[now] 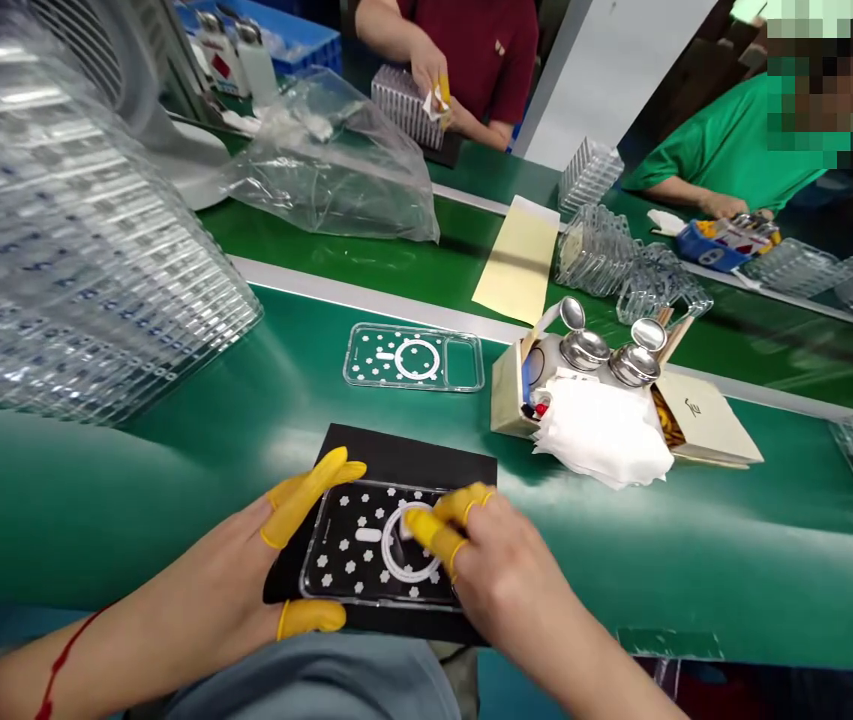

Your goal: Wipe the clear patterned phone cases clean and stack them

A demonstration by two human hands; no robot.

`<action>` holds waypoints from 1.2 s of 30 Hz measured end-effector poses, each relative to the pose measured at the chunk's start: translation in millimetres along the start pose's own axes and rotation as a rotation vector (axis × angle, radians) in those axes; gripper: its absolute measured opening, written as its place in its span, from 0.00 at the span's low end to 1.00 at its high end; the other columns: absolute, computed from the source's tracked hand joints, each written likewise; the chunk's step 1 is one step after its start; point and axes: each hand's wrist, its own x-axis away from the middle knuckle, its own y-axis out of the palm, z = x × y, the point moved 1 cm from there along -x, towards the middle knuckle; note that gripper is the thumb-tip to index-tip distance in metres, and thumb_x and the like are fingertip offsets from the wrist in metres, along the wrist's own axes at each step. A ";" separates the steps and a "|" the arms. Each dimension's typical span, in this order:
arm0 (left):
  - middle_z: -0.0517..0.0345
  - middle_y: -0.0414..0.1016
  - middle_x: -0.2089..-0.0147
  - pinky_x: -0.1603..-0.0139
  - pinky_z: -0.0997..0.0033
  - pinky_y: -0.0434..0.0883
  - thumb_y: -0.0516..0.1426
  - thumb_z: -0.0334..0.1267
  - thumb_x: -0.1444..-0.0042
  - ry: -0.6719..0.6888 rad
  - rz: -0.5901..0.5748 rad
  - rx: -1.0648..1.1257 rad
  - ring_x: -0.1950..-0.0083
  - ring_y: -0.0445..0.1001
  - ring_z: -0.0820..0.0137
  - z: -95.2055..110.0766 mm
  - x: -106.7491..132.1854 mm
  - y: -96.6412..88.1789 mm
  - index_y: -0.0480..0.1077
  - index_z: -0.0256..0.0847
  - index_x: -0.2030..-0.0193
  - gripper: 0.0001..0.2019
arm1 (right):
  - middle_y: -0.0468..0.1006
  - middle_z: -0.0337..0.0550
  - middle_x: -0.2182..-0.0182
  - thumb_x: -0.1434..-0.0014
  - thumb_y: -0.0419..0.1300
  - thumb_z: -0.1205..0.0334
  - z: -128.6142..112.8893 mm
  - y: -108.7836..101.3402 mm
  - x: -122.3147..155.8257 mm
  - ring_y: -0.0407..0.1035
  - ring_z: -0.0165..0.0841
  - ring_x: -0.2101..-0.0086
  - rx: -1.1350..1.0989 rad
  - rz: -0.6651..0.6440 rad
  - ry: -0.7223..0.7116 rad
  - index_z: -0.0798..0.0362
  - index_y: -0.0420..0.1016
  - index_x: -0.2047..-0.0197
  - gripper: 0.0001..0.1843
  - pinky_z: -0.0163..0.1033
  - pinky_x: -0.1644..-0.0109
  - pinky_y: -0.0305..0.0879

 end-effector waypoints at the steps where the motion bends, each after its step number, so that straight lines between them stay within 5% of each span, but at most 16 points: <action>1: 0.46 0.64 0.22 0.27 0.51 0.70 0.67 0.52 0.37 0.001 0.007 0.005 0.25 0.68 0.48 0.4 -0.4 -0.3 0.37 0.57 0.17 0.52 | 0.82 0.44 0.62 0.28 0.52 0.74 0.1 -0.9 0.9 0.75 0.35 0.63 0.038 0.018 0.015 0.51 0.83 0.46 0.20 0.38 0.60 0.76; 6: 0.49 0.69 0.25 0.27 0.52 0.71 0.66 0.51 0.35 -0.011 0.007 0.001 0.27 0.70 0.49 3.0 -2.7 -0.4 0.45 0.56 0.18 0.46 | 0.82 0.43 0.61 0.26 0.50 0.72 -17.7 2.5 7.5 0.75 0.35 0.62 -0.004 -0.036 0.018 0.53 0.81 0.45 0.20 0.41 0.50 0.76; 12: 0.48 0.71 0.26 0.27 0.54 0.71 0.63 0.55 0.33 0.001 0.006 -0.092 0.29 0.73 0.51 5.5 -2.6 -0.4 0.45 0.52 0.18 0.45 | 0.78 0.45 0.68 0.30 0.48 0.77 -29.6 10.4 0.5 0.71 0.37 0.68 0.078 0.021 0.077 0.55 0.83 0.54 0.21 0.42 0.59 0.76; 17: 0.46 0.68 0.25 0.26 0.59 0.69 0.61 0.57 0.32 0.018 -0.006 -0.137 0.27 0.71 0.53 6.6 -1.8 -0.9 0.46 0.48 0.19 0.44 | 0.78 0.46 0.64 0.30 0.52 0.75 -28.8 8.9 6.8 0.73 0.38 0.63 0.057 -0.069 0.039 0.58 0.80 0.43 0.19 0.44 0.50 0.77; 22: 0.46 0.67 0.24 0.25 0.60 0.68 0.60 0.57 0.31 0.012 -0.009 -0.149 0.27 0.70 0.53 6.8 -3.2 -1.5 0.47 0.47 0.19 0.42 | 0.72 0.44 0.71 0.31 0.48 0.78 -30.6 14.0 3.4 0.67 0.38 0.69 0.096 -0.008 0.072 0.57 0.82 0.55 0.20 0.43 0.61 0.76; 26: 0.45 0.66 0.23 0.24 0.59 0.67 0.61 0.57 0.32 0.016 -0.029 -0.157 0.26 0.69 0.53 6.8 -3.7 -0.8 0.46 0.46 0.19 0.43 | 0.76 0.44 0.67 0.27 0.49 0.75 -33.7 12.6 4.8 0.70 0.36 0.65 0.070 -0.054 0.062 0.60 0.80 0.45 0.19 0.42 0.52 0.77; 30: 0.43 0.67 0.24 0.25 0.55 0.68 0.60 0.55 0.30 0.020 -0.028 -0.169 0.26 0.69 0.54 7.7 -3.5 -1.2 0.46 0.44 0.20 0.41 | 0.76 0.47 0.66 0.29 0.48 0.77 -34.6 13.0 3.7 0.68 0.38 0.65 0.104 0.002 0.099 0.60 0.81 0.52 0.19 0.42 0.57 0.75; 36: 0.41 0.67 0.25 0.26 0.53 0.70 0.64 0.49 0.33 0.029 -0.044 -0.225 0.26 0.68 0.53 10.0 -4.5 -1.6 0.48 0.39 0.21 0.42 | 0.75 0.44 0.69 0.27 0.50 0.74 -39.2 15.0 20.1 0.69 0.37 0.67 0.131 -0.087 0.099 0.56 0.82 0.52 0.18 0.45 0.53 0.73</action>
